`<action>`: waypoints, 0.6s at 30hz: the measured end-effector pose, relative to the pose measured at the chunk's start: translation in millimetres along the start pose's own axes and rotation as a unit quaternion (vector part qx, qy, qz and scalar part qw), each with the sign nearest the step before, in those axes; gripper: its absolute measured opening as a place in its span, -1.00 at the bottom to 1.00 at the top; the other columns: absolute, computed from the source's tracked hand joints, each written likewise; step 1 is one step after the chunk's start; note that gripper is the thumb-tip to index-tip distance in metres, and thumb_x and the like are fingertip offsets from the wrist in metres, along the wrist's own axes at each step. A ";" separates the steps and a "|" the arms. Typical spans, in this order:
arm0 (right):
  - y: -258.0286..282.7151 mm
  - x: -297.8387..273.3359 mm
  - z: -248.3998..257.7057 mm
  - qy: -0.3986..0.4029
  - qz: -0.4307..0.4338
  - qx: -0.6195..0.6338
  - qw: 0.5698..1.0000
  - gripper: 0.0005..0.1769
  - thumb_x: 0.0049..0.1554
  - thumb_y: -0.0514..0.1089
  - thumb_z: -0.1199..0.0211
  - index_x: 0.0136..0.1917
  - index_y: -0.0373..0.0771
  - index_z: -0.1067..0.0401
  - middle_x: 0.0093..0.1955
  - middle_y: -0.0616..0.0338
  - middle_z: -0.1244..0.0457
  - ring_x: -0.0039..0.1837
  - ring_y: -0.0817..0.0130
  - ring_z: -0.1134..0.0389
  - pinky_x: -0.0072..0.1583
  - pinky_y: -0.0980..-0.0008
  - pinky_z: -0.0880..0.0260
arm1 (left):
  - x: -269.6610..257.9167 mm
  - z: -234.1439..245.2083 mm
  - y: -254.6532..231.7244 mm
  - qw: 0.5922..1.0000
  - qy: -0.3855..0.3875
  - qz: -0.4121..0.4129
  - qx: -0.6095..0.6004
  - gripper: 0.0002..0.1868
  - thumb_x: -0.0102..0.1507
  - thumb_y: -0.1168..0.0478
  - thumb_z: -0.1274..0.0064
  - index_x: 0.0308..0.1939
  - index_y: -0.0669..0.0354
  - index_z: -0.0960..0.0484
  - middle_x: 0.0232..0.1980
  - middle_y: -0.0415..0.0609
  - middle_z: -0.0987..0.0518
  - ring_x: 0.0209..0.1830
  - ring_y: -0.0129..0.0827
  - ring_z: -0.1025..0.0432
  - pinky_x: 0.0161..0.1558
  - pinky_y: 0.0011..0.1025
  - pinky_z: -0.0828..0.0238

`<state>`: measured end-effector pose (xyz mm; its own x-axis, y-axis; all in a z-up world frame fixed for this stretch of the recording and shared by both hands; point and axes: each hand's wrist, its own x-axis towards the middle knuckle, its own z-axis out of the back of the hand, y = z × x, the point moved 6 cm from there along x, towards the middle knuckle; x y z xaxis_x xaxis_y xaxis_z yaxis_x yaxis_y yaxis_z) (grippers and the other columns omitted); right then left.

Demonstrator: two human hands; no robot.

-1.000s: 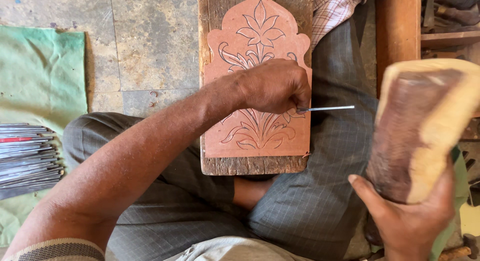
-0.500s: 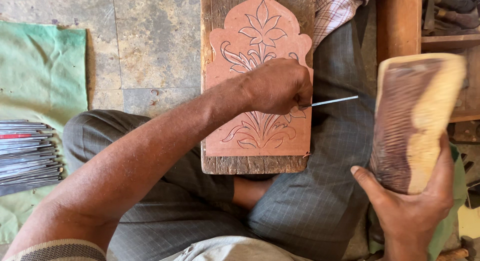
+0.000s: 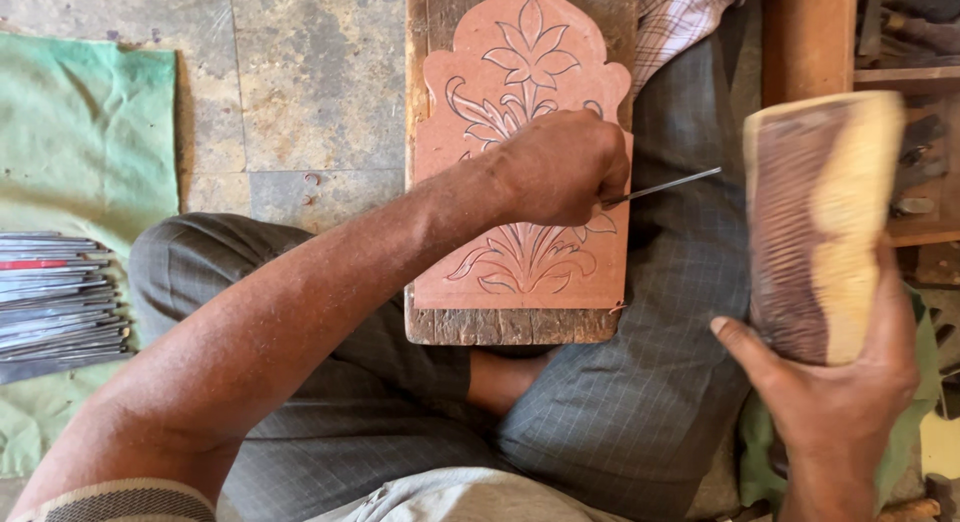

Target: The person carves a floral pattern into a wooden block using a small chisel and a wooden mallet.

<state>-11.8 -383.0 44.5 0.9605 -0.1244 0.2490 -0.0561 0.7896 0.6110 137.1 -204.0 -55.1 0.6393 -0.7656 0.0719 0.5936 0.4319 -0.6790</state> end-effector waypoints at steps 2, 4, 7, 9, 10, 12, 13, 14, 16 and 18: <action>-15.4 -0.8 -5.0 -0.021 -0.098 0.150 0.984 0.03 -0.14 -0.20 -0.58 0.52 -0.41 -0.19 0.37 -0.04 -0.26 0.31 0.29 -0.38 0.23 0.36 -0.54 | 1.4 -0.5 1.5 0.999 0.018 0.027 -0.005 -0.79 0.02 0.46 -0.25 -0.38 0.04 -0.81 -0.31 -0.16 -0.71 -0.17 -0.29 -0.60 -0.14 -0.22 -0.53; -10.0 9.3 -4.4 0.022 0.003 0.018 1.000 0.10 -0.25 -0.30 -0.59 0.49 -0.51 -0.17 0.29 -0.20 -0.27 0.25 0.12 -0.39 0.18 0.22 -0.53 | 1.1 -0.5 1.0 0.998 0.027 0.049 0.001 -0.78 0.04 0.46 -0.24 -0.36 0.03 -0.80 -0.29 -0.15 -0.71 -0.17 -0.32 -0.61 -0.12 -0.23 -0.54; -12.7 9.2 -1.6 0.020 0.008 0.011 1.000 0.03 -0.16 -0.33 -0.59 0.51 -0.51 -0.20 0.33 -0.19 -0.29 0.30 0.10 -0.40 0.25 0.19 -0.54 | -1.8 1.8 2.0 0.998 0.018 0.055 -0.002 -0.83 0.06 0.41 -0.26 -0.33 0.04 -0.80 -0.30 -0.10 -0.72 -0.16 -0.26 -0.60 -0.11 -0.20 -0.52; -16.5 8.0 -1.4 0.011 -0.027 0.060 0.998 -0.03 -0.08 -0.31 -0.57 0.52 -0.48 -0.21 0.36 -0.13 -0.29 0.33 0.14 -0.40 0.29 0.22 -0.55 | -3.6 1.7 3.1 0.998 0.013 0.061 -0.005 -0.83 0.07 0.39 -0.27 -0.32 0.04 -0.81 -0.30 -0.09 -0.72 -0.14 -0.25 -0.59 -0.11 -0.20 -0.52; -18.1 8.8 -2.4 0.015 -0.038 0.079 0.996 -0.05 -0.09 -0.30 -0.56 0.50 -0.47 -0.22 0.35 -0.12 -0.29 0.33 0.16 -0.41 0.29 0.23 -0.55 | -3.1 0.8 3.2 0.997 0.015 0.069 -0.005 -0.82 0.06 0.39 -0.27 -0.31 0.03 -0.80 -0.30 -0.10 -0.72 -0.14 -0.27 -0.60 -0.10 -0.21 -0.53; -19.3 13.0 -2.0 0.029 -0.030 0.060 0.997 -0.02 -0.13 -0.29 -0.55 0.49 -0.47 -0.21 0.33 -0.12 -0.29 0.31 0.15 -0.41 0.25 0.23 -0.55 | -2.6 0.4 3.2 0.997 0.016 0.079 0.005 -0.79 0.05 0.40 -0.25 -0.29 0.02 -0.80 -0.28 -0.10 -0.72 -0.14 -0.27 -0.60 -0.09 -0.22 -0.54; -19.6 17.6 -0.1 0.040 -0.011 0.021 0.999 0.02 -0.17 -0.29 -0.56 0.50 -0.47 -0.20 0.32 -0.15 -0.29 0.30 0.12 -0.40 0.22 0.22 -0.54 | -3.4 0.5 3.4 0.996 0.015 0.082 0.014 -0.77 0.04 0.41 -0.25 -0.28 0.02 -0.80 -0.26 -0.10 -0.72 -0.14 -0.26 -0.60 -0.09 -0.21 -0.54; -19.4 20.5 1.7 0.051 0.008 -0.018 0.999 0.07 -0.21 -0.29 -0.57 0.50 -0.48 -0.19 0.30 -0.17 -0.29 0.29 0.10 -0.40 0.19 0.21 -0.53 | -3.6 0.7 3.6 0.996 0.013 0.084 0.024 -0.75 0.03 0.42 -0.24 -0.27 0.01 -0.80 -0.25 -0.09 -0.72 -0.15 -0.24 -0.60 -0.08 -0.21 -0.53; -20.7 20.5 1.9 0.041 0.004 0.031 0.999 -0.08 -0.07 -0.33 -0.58 0.48 -0.50 -0.22 0.33 -0.17 -0.30 0.31 0.12 -0.40 0.26 0.23 -0.53 | -6.0 0.6 5.3 0.994 0.006 0.107 -0.004 -0.82 0.06 0.38 -0.24 -0.31 0.03 -0.80 -0.25 -0.11 -0.72 -0.14 -0.25 -0.60 -0.08 -0.22 -0.53; -18.0 21.8 -0.9 0.046 0.013 0.061 0.997 -0.11 -0.04 -0.35 -0.56 0.47 -0.51 -0.22 0.35 -0.16 -0.29 0.32 0.12 -0.39 0.30 0.23 -0.52 | -7.8 3.5 6.0 0.993 -0.001 0.116 -0.013 -0.85 0.07 0.36 -0.23 -0.33 0.03 -0.79 -0.26 -0.11 -0.72 -0.14 -0.24 -0.60 -0.08 -0.22 -0.53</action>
